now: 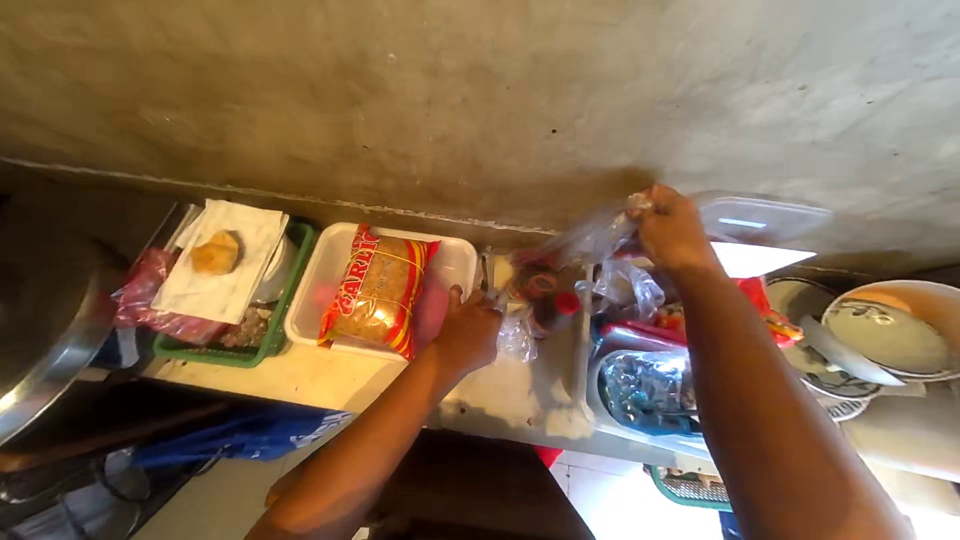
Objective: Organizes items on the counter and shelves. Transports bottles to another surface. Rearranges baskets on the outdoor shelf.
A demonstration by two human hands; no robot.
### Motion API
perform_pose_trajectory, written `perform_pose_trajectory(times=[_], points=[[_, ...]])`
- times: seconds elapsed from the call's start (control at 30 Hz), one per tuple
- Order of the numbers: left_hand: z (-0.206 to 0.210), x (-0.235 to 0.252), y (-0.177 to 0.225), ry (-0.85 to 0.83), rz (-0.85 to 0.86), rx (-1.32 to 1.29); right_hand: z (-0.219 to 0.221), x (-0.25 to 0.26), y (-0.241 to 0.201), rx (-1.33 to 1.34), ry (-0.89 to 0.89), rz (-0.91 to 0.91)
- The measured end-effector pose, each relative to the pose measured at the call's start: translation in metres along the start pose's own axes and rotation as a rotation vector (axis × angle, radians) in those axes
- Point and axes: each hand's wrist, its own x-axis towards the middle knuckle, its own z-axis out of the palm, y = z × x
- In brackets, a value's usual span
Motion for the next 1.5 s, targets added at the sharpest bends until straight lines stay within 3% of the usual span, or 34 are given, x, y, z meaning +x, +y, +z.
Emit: perform_pose_trajectory(times=[0.07,0.2,0.4,0.53,0.77,0.97,1.03,1.2,1.27,1.33,1.4,1.5], points=[[-0.014,0.003,-0.003,0.029,-0.007,-0.081,0.002,0.000,-0.002,0.064,-0.050,0.008],[-0.035,0.027,-0.011,0.300,-0.073,-0.225,0.004,0.000,-0.004,0.169,-0.144,-0.074],[-0.015,0.048,0.014,-0.057,-0.147,0.065,0.009,-0.001,-0.019,0.237,-0.177,-0.089],[0.005,0.048,0.012,-0.033,-0.171,0.151,0.008,0.001,-0.023,0.416,-0.130,-0.079],[-0.020,0.043,-0.020,0.408,-0.056,-0.300,0.015,0.004,-0.023,0.374,-0.117,-0.303],[-0.033,0.054,-0.028,0.453,-0.216,-0.735,0.020,0.004,-0.022,0.390,-0.086,-0.370],[-0.028,0.060,-0.026,0.487,-0.176,-0.793,0.015,-0.002,-0.024,0.433,-0.052,-0.413],[-0.001,0.090,-0.017,0.399,0.170,-0.501,-0.012,-0.025,-0.029,0.620,0.078,-0.623],[0.008,0.104,-0.013,0.336,0.177,-0.264,-0.027,-0.045,-0.031,0.665,0.084,-0.665],[0.003,0.111,-0.006,0.158,0.111,-0.061,-0.044,-0.058,-0.027,0.689,0.101,-0.696],[-0.007,0.109,0.002,0.007,0.072,0.065,-0.062,-0.065,-0.014,0.707,0.114,-0.731],[-0.011,0.093,0.006,-0.082,0.046,0.165,-0.091,-0.090,0.011,0.669,0.115,-0.725]])
